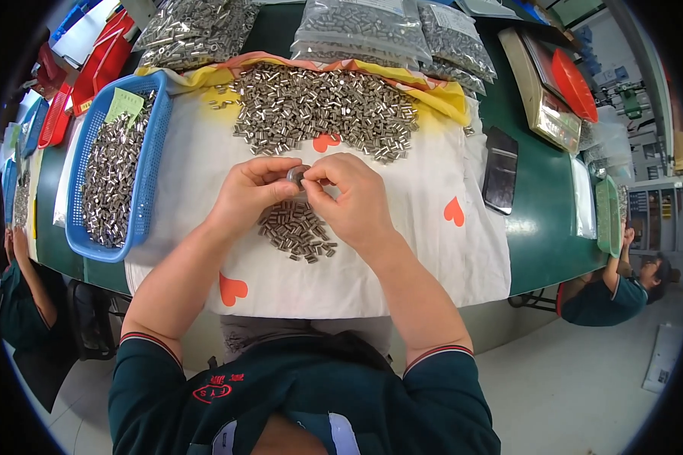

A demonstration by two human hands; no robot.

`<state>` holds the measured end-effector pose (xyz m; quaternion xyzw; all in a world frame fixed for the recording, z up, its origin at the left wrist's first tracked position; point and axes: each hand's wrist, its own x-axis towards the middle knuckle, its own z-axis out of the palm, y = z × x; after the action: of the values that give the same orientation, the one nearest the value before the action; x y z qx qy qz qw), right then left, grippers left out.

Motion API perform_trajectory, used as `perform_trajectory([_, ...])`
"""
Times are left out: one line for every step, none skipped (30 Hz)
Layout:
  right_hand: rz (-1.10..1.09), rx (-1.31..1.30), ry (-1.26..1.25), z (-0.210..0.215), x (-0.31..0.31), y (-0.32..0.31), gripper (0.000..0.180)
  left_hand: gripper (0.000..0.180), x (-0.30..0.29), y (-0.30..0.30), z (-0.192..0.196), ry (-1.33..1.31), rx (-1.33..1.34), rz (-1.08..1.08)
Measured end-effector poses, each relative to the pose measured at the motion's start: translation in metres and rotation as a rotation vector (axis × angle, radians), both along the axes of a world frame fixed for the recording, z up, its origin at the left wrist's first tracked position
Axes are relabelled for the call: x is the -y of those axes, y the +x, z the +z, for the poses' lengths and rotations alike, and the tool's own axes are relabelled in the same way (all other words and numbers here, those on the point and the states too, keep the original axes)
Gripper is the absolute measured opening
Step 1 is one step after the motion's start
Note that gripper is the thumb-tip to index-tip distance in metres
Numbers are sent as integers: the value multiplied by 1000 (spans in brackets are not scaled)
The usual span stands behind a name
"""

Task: Inspecting and sorting small metal components on a workbench in a factory.

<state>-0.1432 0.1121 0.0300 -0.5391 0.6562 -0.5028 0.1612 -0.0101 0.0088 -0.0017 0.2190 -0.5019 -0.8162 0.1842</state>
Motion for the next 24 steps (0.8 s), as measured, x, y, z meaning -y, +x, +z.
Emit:
perform_trajectory([3,-91,-53,-2,0,-1,10,30,0,0,0,7,8,10])
perform_trajectory([3,-91,-54,-3,1,-1,10,29,-1,-1,-1,14,16,21])
perform_trajectory([-7,-118,-78,-4,1,0,11,29,-1,-1,-1,13,17,21])
perform_trajectory([-16,-145,-102,-4,1,1,11,29,-2,-1,-2,28,13,26])
perform_trajectory([-16,-145,-102,-4,1,2,11,29,-3,-1,-2,42,8,32])
perform_trajectory([-23,-138,-107,-4,1,4,12,29,-3,-1,-1,42,8,33])
perform_trajectory([-28,-132,-112,-4,1,4,12,29,-4,-1,0,35,3,42])
perform_trajectory([-26,-133,-112,-4,1,4,12,29,-5,-2,0,27,-2,51])
perform_trajectory([-19,-132,-112,-5,0,3,11,29,-5,-2,0,27,-3,53])
perform_trajectory([-11,-131,-112,-5,0,2,10,29,-5,-2,0,23,14,52])
perform_trajectory([-9,-131,-112,-4,-1,1,10,29,-5,-2,0,19,32,51])
perform_trajectory([-2,-150,-95,-4,-2,0,9,29,-5,-3,0,18,32,53])
perform_trajectory([2,-169,-77,-4,-3,-1,8,28,-5,-3,0,6,37,52])
perform_trajectory([0,-169,-76,-2,-3,0,8,28,-5,-3,1,-6,42,50])
perform_trajectory([4,-104,-23,1,-3,0,7,28,-5,-2,1,-5,43,48])
perform_trajectory([9,-40,29,3,-3,0,6,28,-5,-2,3,6,59,49])
perform_trajectory([6,-40,28,2,-3,0,6,29,-4,-3,3,16,75,49])
perform_trajectory([1,12,49,2,-3,1,6,29,-4,-3,3,14,75,46])
perform_trajectory([-3,65,71,1,-4,1,6,29,-4,-3,2,3,72,45])
perform_trajectory([-4,68,69,1,-4,2,6,29,-4,-4,2,-9,68,43])
perform_trajectory([-2,2,30,1,-4,3,6,29,-5,-4,3,-13,71,41])
perform_trajectory([-6,-67,-14,0,-3,3,6,29,-5,-4,3,-26,74,53])
perform_trajectory([-17,-65,-24,-1,-3,2,6,30,-4,-5,4,-41,77,64])
perform_trajectory([-3,-135,-56,-3,-4,0,7,30,-5,-5,3,-53,80,53])
